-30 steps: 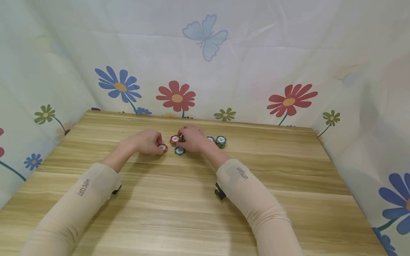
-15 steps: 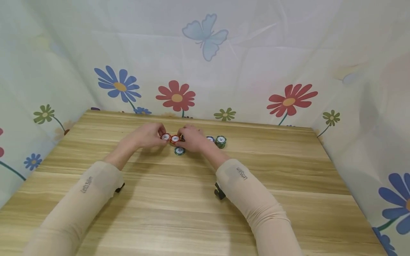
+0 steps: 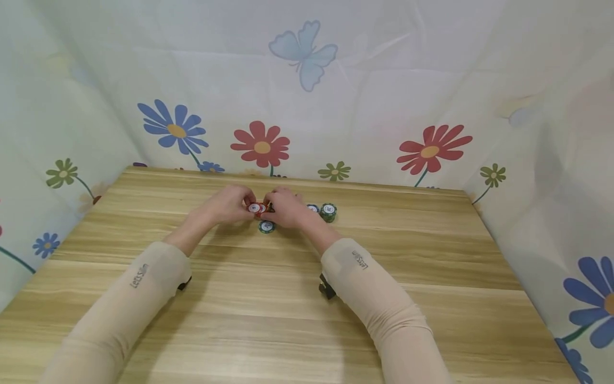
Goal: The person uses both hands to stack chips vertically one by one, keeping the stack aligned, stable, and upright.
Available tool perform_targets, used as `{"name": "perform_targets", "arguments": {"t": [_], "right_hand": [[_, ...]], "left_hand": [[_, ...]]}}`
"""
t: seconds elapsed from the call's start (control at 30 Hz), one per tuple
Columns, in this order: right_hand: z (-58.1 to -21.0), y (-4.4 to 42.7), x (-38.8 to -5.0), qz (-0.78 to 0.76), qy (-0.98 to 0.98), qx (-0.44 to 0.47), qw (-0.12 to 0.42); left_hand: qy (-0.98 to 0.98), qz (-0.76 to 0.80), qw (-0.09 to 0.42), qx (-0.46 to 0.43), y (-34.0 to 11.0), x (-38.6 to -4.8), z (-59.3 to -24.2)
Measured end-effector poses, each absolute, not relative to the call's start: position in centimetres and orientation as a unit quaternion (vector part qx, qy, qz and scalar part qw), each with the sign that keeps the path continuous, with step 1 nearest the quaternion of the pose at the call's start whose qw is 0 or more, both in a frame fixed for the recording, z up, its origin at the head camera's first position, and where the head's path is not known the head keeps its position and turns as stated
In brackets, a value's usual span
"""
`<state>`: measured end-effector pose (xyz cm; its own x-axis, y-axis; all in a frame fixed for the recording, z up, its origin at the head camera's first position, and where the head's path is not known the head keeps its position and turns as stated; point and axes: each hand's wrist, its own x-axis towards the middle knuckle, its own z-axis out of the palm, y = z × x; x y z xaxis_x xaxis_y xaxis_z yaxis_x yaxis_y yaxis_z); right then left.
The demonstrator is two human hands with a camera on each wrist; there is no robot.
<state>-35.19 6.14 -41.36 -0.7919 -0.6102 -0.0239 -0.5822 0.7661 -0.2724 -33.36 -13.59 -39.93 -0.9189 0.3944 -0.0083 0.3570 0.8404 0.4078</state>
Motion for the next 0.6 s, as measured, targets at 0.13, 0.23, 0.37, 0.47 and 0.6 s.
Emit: {"name": "perform_targets", "arguments": {"t": [0.13, 0.23, 0.37, 0.47, 0.6], "right_hand": [[-41.3, 6.1, -35.1, -0.131, 0.937, -0.318, 0.056], [-41.3, 6.2, -35.1, -0.133, 0.937, -0.319, 0.053], [-41.3, 6.2, -35.0, -0.132, 0.937, -0.319, 0.050], [-41.4, 6.2, -35.0, -0.130, 0.938, -0.319, 0.050], [-41.4, 6.2, -35.1, -0.131, 0.938, -0.317, 0.054]], "left_hand": [[0.959, 0.202, 0.052, 0.191, -13.4, -33.3, -39.9], [0.959, 0.199, 0.054, 0.195, -13.3, -33.3, -39.9], [0.956, 0.205, 0.053, 0.201, -13.4, -33.2, -40.0], [0.954, 0.217, 0.052, 0.201, -13.8, -33.2, -39.9], [0.950, 0.232, 0.049, 0.202, -14.3, -33.2, -39.8]]}}
